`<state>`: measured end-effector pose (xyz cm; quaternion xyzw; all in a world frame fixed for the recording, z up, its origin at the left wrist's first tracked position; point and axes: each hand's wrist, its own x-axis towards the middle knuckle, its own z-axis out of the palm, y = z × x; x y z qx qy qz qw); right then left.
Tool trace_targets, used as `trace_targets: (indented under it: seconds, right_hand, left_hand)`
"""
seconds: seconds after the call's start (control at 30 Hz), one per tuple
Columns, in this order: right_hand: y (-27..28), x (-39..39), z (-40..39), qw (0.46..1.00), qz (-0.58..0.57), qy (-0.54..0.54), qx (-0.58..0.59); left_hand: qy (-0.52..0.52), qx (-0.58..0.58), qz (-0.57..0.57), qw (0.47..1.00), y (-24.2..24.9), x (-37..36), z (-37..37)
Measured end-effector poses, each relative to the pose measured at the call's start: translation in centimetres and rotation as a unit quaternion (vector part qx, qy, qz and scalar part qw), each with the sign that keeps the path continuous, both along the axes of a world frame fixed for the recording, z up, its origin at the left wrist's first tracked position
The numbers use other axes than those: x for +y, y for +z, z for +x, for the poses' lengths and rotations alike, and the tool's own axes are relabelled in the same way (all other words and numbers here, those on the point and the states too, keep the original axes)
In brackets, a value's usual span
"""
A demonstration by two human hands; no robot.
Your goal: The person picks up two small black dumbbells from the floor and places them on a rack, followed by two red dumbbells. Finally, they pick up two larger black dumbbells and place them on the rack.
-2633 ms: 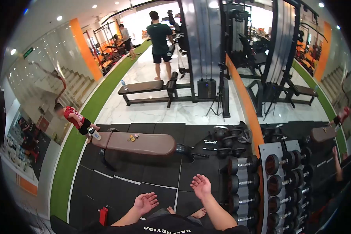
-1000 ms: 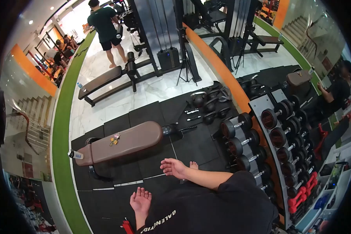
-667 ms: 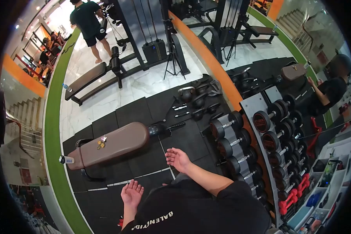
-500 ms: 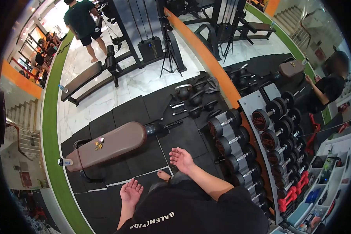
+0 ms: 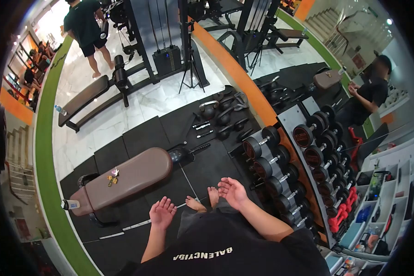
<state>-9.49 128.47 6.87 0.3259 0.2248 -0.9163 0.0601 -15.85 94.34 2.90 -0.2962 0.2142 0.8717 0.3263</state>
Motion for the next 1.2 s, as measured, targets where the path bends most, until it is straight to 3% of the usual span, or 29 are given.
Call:
trace_targets:
  seconds: [0.13,0.37,0.53,0.83,1.07,1.2]
  right_hand:
    - [1.6,-0.5,0.9,0.999,0.034,0.003,-0.003]
    - [2.5,-1.4,-1.8,0.999,0.047,-0.02,0.014]
    - [3.0,-0.1,-5.4,0.997,0.043,0.018,0.055]
    - [-0.9,5.4,-13.6,0.994,-0.016,0.11,0.006]
    - [-4.0,8.8,-23.3,0.95,-0.072,0.304,0.016]
    - [-5.6,6.9,-28.7,0.915,-0.079,0.394,0.014]
  left_hand:
    - [-0.034,-0.002,0.019,0.999,-1.5,1.1,-2.2]
    - [-0.097,0.041,0.078,0.991,0.5,4.2,-4.5]
    - [-0.088,0.036,0.085,0.992,2.0,5.8,-6.6]
    - [0.058,0.046,0.047,0.996,1.9,8.8,-7.9]
    - [0.211,0.03,0.031,0.977,2.8,11.5,-4.7]
    - [0.296,0.035,0.002,0.954,4.5,12.4,-1.2]
